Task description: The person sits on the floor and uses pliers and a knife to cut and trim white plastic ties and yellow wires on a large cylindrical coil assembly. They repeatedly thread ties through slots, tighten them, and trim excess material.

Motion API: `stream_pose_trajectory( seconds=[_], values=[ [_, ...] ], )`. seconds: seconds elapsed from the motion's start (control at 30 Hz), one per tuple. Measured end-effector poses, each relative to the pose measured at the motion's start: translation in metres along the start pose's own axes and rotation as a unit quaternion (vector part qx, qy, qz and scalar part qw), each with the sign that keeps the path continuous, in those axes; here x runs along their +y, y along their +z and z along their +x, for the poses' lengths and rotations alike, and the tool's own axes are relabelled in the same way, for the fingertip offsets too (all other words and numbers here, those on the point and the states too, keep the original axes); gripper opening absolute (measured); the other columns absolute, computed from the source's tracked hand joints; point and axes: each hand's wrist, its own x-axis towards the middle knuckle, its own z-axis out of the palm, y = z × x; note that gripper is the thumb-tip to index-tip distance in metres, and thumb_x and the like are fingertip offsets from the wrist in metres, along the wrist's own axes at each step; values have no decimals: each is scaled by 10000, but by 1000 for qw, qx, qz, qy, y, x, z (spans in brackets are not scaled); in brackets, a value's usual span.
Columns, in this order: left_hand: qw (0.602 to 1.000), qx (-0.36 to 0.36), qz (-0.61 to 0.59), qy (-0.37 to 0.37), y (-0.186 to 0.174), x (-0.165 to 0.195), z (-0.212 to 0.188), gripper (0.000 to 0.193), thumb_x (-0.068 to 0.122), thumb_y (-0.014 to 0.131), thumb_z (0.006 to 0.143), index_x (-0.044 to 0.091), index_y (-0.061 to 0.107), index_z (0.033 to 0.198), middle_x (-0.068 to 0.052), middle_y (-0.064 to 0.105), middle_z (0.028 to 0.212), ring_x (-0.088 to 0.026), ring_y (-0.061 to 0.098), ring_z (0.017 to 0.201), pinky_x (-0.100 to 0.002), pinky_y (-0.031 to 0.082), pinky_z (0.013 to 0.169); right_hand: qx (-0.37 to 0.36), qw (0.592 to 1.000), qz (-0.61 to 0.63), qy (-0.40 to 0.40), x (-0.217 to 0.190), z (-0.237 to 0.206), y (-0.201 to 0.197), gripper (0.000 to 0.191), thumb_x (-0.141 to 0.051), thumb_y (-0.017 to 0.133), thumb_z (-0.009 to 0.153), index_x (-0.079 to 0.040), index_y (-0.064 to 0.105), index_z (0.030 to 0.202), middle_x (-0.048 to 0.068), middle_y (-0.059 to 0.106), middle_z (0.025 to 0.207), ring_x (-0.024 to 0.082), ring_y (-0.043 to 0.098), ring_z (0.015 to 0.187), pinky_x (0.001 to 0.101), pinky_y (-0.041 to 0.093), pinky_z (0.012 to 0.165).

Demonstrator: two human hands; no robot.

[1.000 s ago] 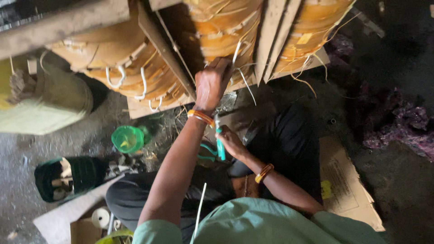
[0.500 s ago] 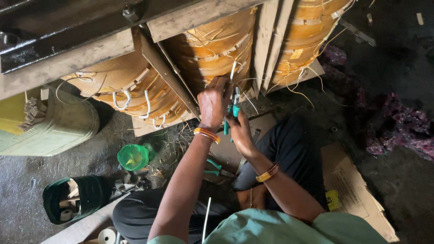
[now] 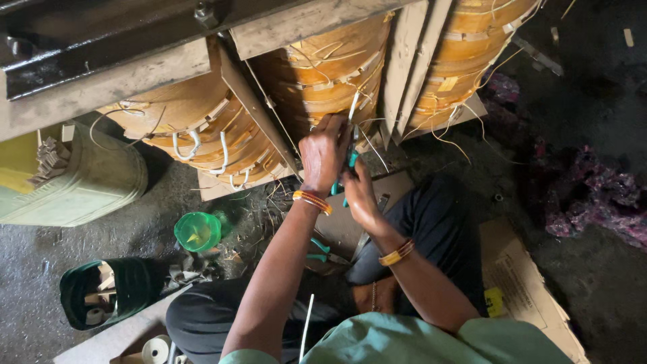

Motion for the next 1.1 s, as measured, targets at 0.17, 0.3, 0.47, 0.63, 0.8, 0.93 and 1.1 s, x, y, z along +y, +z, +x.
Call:
stream_pose_trajectory(
  seconds=[0.17, 0.3, 0.47, 0.63, 0.8, 0.93, 1.1],
  values=[
    [1000, 2, 8, 7, -3, 1, -1, 127, 182, 696, 936, 86, 686, 1017, -119, 704, 946, -351, 697, 765, -449, 538, 646, 8, 999, 49, -13, 0, 9, 3, 271, 16, 506, 940, -16, 614, 1187, 25, 628, 1060, 147, 558, 973, 318, 476, 868],
    [1000, -5, 19, 4, -9, 2, -3, 105, 174, 681, 951, 98, 687, 1023, -110, 703, 950, -349, 702, 785, -448, 543, 659, -5, 989, 143, 35, 4, 4, 6, 103, -38, 519, 972, -34, 596, 1041, 43, 539, 884, 145, 504, 779, 332, 457, 688],
    [998, -9, 45, 52, -14, 1, -5, 191, 169, 681, 944, 90, 672, 1118, -127, 693, 991, -353, 697, 813, -446, 545, 664, -100, 954, 196, 205, 14, -43, -6, 158, -168, 619, 1013, -48, 577, 920, 50, 587, 707, 159, 562, 532, 328, 487, 499],
    [991, -25, 109, 69, -6, 0, -1, 300, 200, 722, 930, 64, 635, 1183, -134, 688, 997, -312, 700, 763, -429, 538, 630, -208, 929, 17, 305, 34, -89, -26, 206, -244, 649, 982, -49, 600, 942, 26, 640, 720, 127, 602, 571, 282, 508, 521],
    [995, 34, 67, 60, -3, 3, -5, 256, 193, 757, 891, 102, 661, 1110, -95, 684, 994, -305, 702, 768, -417, 548, 639, -223, 912, 14, 345, 48, -86, -28, 164, -233, 664, 948, -81, 644, 1005, 13, 663, 769, 109, 637, 642, 269, 527, 583],
    [996, 82, 19, -15, 8, 14, -9, 164, 144, 740, 893, 130, 666, 1039, -72, 699, 1045, -311, 710, 758, -422, 548, 622, -268, 928, -46, 255, 55, -83, -23, 292, -170, 792, 838, -106, 642, 1081, 21, 641, 819, 125, 598, 677, 295, 505, 604],
    [990, 87, 44, -100, 32, 18, 1, 167, 115, 747, 881, 108, 633, 1002, -99, 693, 1060, -364, 691, 768, -460, 531, 630, -218, 917, -331, -50, 54, -86, -20, 466, -167, 800, 801, -44, 643, 1222, 188, 688, 1162, 389, 666, 1054, 473, 537, 860]
  ],
)
